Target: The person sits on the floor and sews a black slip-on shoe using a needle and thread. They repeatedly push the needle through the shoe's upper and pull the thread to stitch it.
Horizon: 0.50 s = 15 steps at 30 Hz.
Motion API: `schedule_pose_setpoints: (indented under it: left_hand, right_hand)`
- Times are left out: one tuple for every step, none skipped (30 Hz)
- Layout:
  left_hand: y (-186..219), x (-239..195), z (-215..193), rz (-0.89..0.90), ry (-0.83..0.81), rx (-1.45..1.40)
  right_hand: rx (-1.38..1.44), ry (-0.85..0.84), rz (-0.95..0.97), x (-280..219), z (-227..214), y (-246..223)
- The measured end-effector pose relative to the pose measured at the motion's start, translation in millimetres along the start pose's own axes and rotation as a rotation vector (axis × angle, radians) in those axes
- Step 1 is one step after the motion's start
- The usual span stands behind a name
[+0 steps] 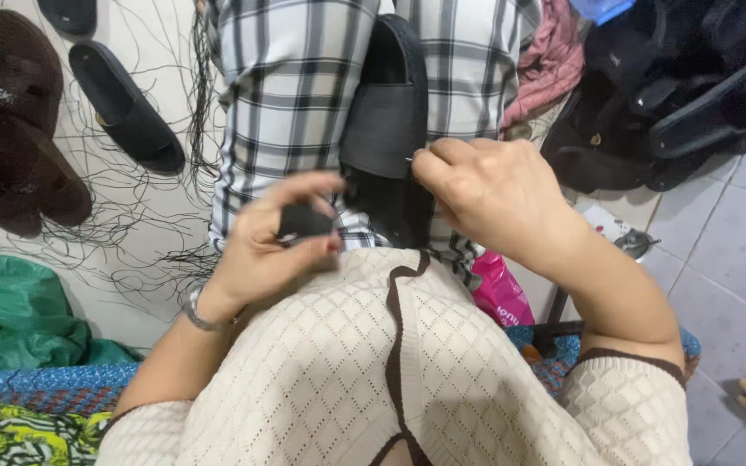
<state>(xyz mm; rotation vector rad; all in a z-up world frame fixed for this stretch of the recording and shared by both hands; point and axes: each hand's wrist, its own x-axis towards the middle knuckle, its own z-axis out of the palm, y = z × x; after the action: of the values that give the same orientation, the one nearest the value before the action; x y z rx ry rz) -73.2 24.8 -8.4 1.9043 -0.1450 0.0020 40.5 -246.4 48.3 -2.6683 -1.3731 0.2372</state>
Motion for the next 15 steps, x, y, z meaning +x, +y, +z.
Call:
schedule_pose_setpoints:
  left_hand:
    - [12, 2, 1, -0.193, -0.113, -0.536]
    - [24, 5, 3, -0.382, -0.229, -1.073]
    - [26, 6, 9, -0.381, -0.224, -1.075]
    - [26, 7, 16, -0.488, -0.187, -0.973]
    - [27, 7, 22, -0.595, -0.151, -0.869]
    - [26, 9, 28, -0.599, -0.147, -0.871]
    - [25, 10, 33, -0.717, 0.000, -0.842]
    - [25, 11, 39, -0.833, 0.149, -0.807]
    - [20, 10, 41, -0.829, 0.153, -0.804]
    - [15, 9, 43, -0.841, 0.122, -0.828]
    - [11, 9, 46, -0.853, 0.090, -0.852]
    - [12, 13, 48, -0.850, 0.093, -0.849]
    - [14, 16, 49, -0.849, 0.081, -0.866]
    - [15, 20, 51, -0.849, 0.069, -0.883]
    - [15, 19, 52, -0.850, 0.068, -0.883]
  right_hand:
    - [-0.051, -0.006, 0.000, 1, -2, 0]
    - [-0.102, -0.012, 0.001, 1, -4, 0]
    - [-0.103, -0.014, -0.004, 1, -2, -1]
    - [-0.142, -0.003, -0.020, 1, 1, -2]
    - [-0.178, 0.006, -0.034, 0, 5, -4]
    - [-0.176, 0.003, -0.037, 3, -2, -2]
    - [-0.091, -0.050, -0.022, 7, -9, 1]
    - [-0.006, -0.104, -0.007, 10, -16, 4]
    - [-0.007, -0.099, -0.010, 16, -19, 7]
    - [0.004, -0.169, -0.021, 22, -23, 11]
    - [0.015, -0.240, -0.030, 28, -26, 15]
    - [0.014, -0.236, -0.032, 32, -28, 16]
    - [0.019, -0.274, -0.049, 37, -30, 17]
    - [0.024, -0.312, -0.066, 41, -30, 18]
    - [0.026, -0.312, -0.065, 30, -31, 8]
